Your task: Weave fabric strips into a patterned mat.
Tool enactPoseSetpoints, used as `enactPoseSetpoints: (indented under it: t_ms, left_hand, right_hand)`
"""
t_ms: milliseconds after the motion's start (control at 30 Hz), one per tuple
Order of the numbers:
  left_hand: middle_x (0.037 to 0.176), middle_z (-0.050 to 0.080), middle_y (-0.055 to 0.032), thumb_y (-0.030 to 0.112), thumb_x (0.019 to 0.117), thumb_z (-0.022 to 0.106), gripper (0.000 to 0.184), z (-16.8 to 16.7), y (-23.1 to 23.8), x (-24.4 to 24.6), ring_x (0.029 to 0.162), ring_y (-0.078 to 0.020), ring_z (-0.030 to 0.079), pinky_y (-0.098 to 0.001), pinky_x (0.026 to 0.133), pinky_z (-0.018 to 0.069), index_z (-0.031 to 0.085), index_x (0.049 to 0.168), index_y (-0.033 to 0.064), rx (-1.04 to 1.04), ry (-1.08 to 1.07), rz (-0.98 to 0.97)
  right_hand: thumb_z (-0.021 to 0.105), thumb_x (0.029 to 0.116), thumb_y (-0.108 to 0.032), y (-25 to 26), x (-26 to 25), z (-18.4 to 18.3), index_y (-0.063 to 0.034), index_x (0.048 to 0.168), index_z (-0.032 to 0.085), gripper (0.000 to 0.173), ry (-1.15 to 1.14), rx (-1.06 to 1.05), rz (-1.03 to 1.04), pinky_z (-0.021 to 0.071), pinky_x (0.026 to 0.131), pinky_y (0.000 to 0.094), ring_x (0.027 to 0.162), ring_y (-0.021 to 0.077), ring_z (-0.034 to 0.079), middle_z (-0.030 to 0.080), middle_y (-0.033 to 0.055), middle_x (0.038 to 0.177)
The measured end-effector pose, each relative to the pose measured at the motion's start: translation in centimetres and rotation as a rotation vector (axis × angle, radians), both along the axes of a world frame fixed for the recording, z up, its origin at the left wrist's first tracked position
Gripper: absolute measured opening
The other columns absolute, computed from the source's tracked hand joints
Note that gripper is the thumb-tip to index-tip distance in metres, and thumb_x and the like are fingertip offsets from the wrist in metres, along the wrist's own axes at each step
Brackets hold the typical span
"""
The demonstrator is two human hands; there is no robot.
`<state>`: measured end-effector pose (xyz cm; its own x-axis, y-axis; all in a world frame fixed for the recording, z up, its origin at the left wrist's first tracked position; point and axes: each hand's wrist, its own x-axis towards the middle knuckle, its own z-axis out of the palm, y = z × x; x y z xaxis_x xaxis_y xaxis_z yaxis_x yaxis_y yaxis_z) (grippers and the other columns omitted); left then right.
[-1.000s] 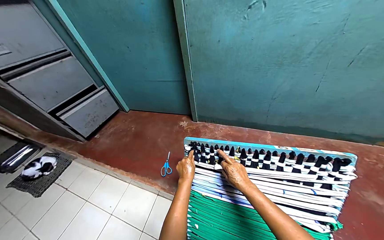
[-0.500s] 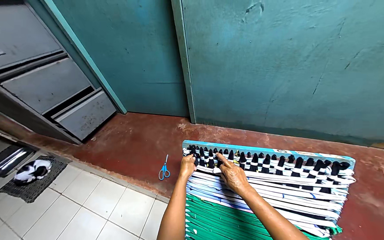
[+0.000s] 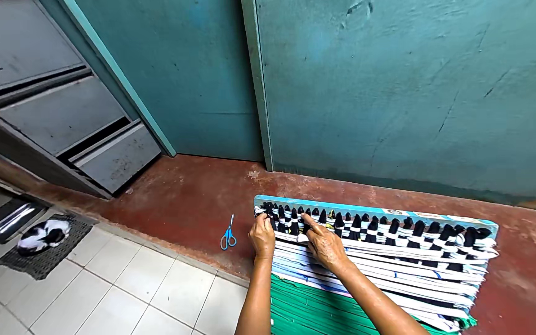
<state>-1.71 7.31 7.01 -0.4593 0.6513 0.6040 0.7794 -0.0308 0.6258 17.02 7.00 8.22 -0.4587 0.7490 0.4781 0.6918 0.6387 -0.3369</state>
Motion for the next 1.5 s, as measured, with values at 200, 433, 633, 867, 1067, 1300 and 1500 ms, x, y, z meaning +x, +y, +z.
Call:
enactPoseSetpoints:
  t_ms: [200, 433, 633, 867, 1067, 1300, 1500]
  left_hand:
    - [0.111, 0.073, -0.0253, -0.001, 0.0841, 0.059, 0.04, -3.0, -1.8, -0.6, 0.1, -0.0414, 0.07, -0.0507, 0.092, 0.0546, 0.066, 0.121, -0.0138, 0.069, 0.066, -0.181]
    - [0.125, 0.068, -0.0225, 0.008, 0.088, 0.056, 0.035, -3.4, -1.9, 0.0, 0.105, -0.0444, 0.066, -0.0553, 0.087, 0.0523, 0.073, 0.116, -0.0056, 0.031, 0.288, -0.09]
    - [0.118, 0.073, -0.018, 0.006, 0.0856, 0.056, 0.036, -3.3, -1.6, -1.0, 0.101, -0.0396, 0.07, -0.0534, 0.081, 0.0537, 0.073, 0.116, -0.0046, 0.08, 0.279, -0.164]
    - [0.109, 0.07, -0.0259, 0.013, 0.0944, 0.06, 0.049, 2.4, -1.4, 0.2, 0.101, -0.044, 0.069, -0.0562, 0.087, 0.0542, 0.053, 0.14, -0.0033, -0.565, 0.081, -0.198]
    - [0.094, 0.07, -0.0261, 0.008, 0.0914, 0.062, 0.046, 2.0, -1.0, -0.6, 0.081, -0.0412, 0.07, -0.0545, 0.077, 0.0553, 0.053, 0.134, -0.0089, -0.457, -0.04, -0.29]
    - [0.118, 0.069, -0.0279, 0.002, 0.0851, 0.054, 0.029, -3.2, -4.1, -0.6, 0.101, -0.0363, 0.073, -0.0413, 0.086, 0.0599, 0.072, 0.104, -0.0109, 0.168, 0.243, -0.182]
    - [0.121, 0.073, -0.0186, 0.005, 0.0875, 0.053, 0.031, -2.7, -2.9, -1.2, 0.094, -0.0357, 0.074, -0.0456, 0.08, 0.0594, 0.076, 0.106, -0.005, 0.072, 0.372, -0.221]
  right_hand:
    - [0.071, 0.0828, 0.003, 0.0, 0.0, -0.1, 0.0051, 0.079, 0.071, 0.005, -0.001, 0.024, -0.005, 0.0603, 0.07, 0.0496, 0.093, 0.0371, 0.075, 0.059, 0.0154, 0.147]
    - [0.071, 0.0814, 0.004, 0.0, 0.1, 0.1, 0.0058, 0.08, 0.072, 0.002, 0.009, 0.003, -0.001, 0.0601, 0.069, 0.0501, 0.091, 0.0375, 0.075, 0.059, 0.0151, 0.147]
    - [0.071, 0.083, 0.003, 0.0, 0.0, -0.1, 0.0052, 0.08, 0.072, 0.004, 0.005, 0.015, -0.005, 0.0604, 0.07, 0.0496, 0.091, 0.0369, 0.075, 0.06, 0.0152, 0.146]
    - [0.069, 0.0851, 0.003, -0.2, 0.0, 0.4, 0.006, 0.083, 0.073, 0.005, -0.005, -0.044, -0.01, 0.0602, 0.072, 0.0502, 0.093, 0.0376, 0.075, 0.058, 0.0149, 0.148]
    - [0.068, 0.087, 0.002, -0.1, 0.0, 0.3, 0.0057, 0.082, 0.072, 0.008, -0.014, -0.04, -0.011, 0.0602, 0.072, 0.0499, 0.095, 0.0373, 0.075, 0.057, 0.0142, 0.149]
    - [0.068, 0.0857, 0.002, -0.1, 0.1, 0.3, 0.0055, 0.081, 0.072, 0.006, 0.009, -0.033, 0.008, 0.0603, 0.072, 0.0504, 0.096, 0.0376, 0.075, 0.058, 0.0151, 0.148]
    - [0.068, 0.0862, 0.003, -0.1, 0.0, 0.5, 0.0061, 0.083, 0.072, 0.007, -0.005, -0.041, 0.006, 0.0602, 0.074, 0.0496, 0.098, 0.0374, 0.074, 0.057, 0.015, 0.149]
